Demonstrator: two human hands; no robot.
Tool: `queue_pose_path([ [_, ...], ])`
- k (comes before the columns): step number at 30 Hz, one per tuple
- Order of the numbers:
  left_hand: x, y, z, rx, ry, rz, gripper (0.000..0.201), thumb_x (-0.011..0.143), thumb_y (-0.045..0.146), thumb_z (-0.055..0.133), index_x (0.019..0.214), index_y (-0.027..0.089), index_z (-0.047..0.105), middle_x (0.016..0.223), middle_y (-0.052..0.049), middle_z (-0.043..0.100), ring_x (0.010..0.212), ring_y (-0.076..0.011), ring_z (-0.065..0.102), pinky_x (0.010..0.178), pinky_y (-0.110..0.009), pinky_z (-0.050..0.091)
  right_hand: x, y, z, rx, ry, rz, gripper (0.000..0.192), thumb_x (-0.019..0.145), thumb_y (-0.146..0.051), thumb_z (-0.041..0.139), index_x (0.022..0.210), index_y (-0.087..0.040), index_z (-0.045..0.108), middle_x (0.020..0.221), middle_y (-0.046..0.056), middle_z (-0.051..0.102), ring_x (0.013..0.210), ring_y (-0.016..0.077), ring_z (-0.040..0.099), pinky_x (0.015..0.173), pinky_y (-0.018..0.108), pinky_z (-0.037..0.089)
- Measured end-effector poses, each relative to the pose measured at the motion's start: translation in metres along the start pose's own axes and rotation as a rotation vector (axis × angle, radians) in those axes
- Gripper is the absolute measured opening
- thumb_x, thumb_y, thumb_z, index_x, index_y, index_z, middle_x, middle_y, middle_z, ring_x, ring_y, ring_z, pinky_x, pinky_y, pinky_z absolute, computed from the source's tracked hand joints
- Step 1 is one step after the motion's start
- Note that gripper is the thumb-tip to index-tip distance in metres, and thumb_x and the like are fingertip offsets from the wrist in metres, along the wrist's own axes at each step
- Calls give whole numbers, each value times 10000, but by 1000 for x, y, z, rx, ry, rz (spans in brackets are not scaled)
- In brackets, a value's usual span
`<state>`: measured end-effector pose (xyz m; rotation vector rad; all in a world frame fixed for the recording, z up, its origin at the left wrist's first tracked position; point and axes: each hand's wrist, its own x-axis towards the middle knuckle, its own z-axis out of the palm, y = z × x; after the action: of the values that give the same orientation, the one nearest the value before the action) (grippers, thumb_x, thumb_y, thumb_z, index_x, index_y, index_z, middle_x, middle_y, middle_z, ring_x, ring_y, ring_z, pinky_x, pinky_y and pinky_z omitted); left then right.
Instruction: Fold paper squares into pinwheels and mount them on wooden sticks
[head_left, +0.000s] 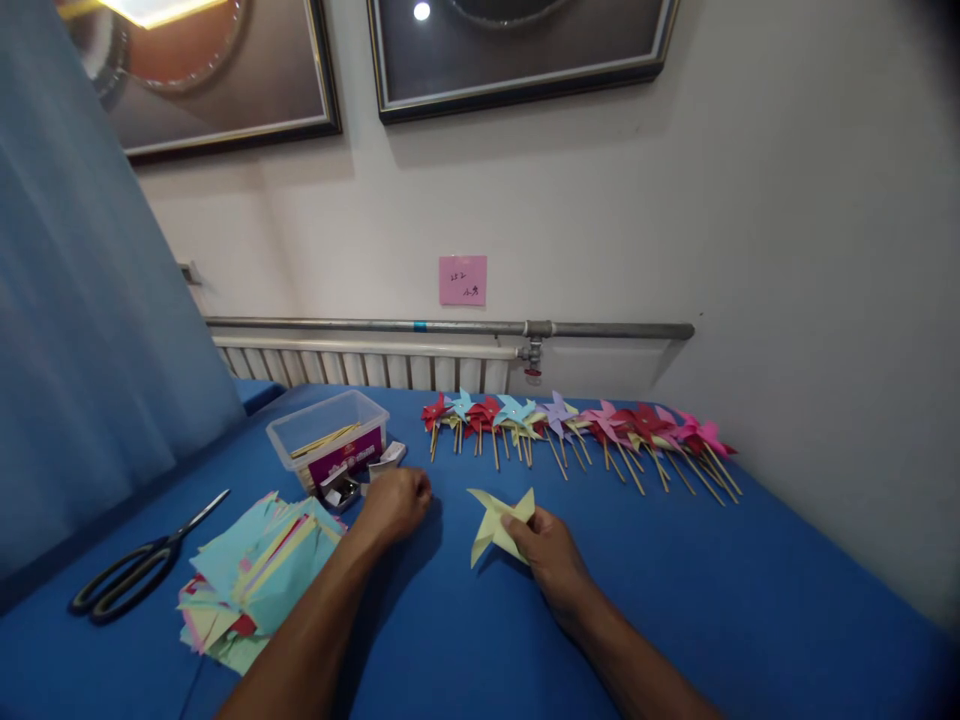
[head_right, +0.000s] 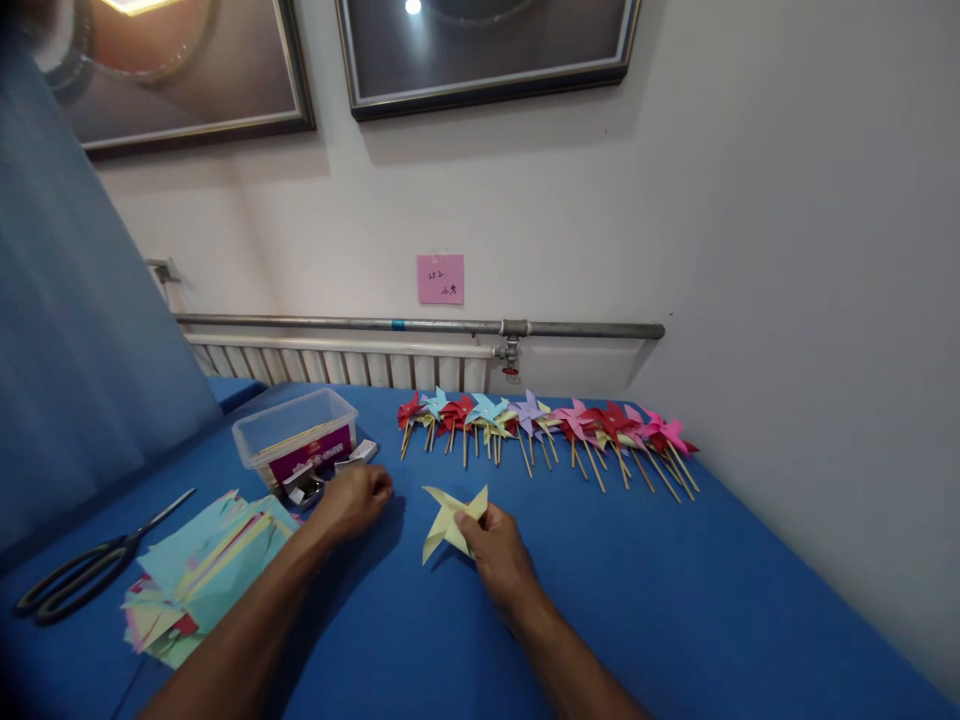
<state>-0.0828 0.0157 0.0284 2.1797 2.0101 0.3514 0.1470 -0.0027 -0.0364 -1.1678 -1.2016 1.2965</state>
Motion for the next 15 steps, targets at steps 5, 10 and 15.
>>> queue_pose_path([
  [5,-4,14,19,18,-61,113,257,880,246,497,945,203,741,980,-97,754,957,-233,679,796,-296,443,0,-2,1,-5,8,14,547,657,-574,734,974,-129,736,812,68,761,719,249,676,640,316,505],
  [10,-1,8,19,-70,-106,86,275,892,242,483,965,207,745,977,-76,760,936,-208,679,786,-280,451,0,0,0,30,-28,-7,550,676,-579,738,976,-119,727,831,76,767,726,251,685,688,336,523],
  [15,2,6,23,-150,-105,68,258,880,217,508,983,210,744,983,-49,766,933,-192,683,795,-266,461,1,2,0,27,-33,3,569,682,-605,725,990,-127,725,837,82,768,737,258,691,681,338,526],
])
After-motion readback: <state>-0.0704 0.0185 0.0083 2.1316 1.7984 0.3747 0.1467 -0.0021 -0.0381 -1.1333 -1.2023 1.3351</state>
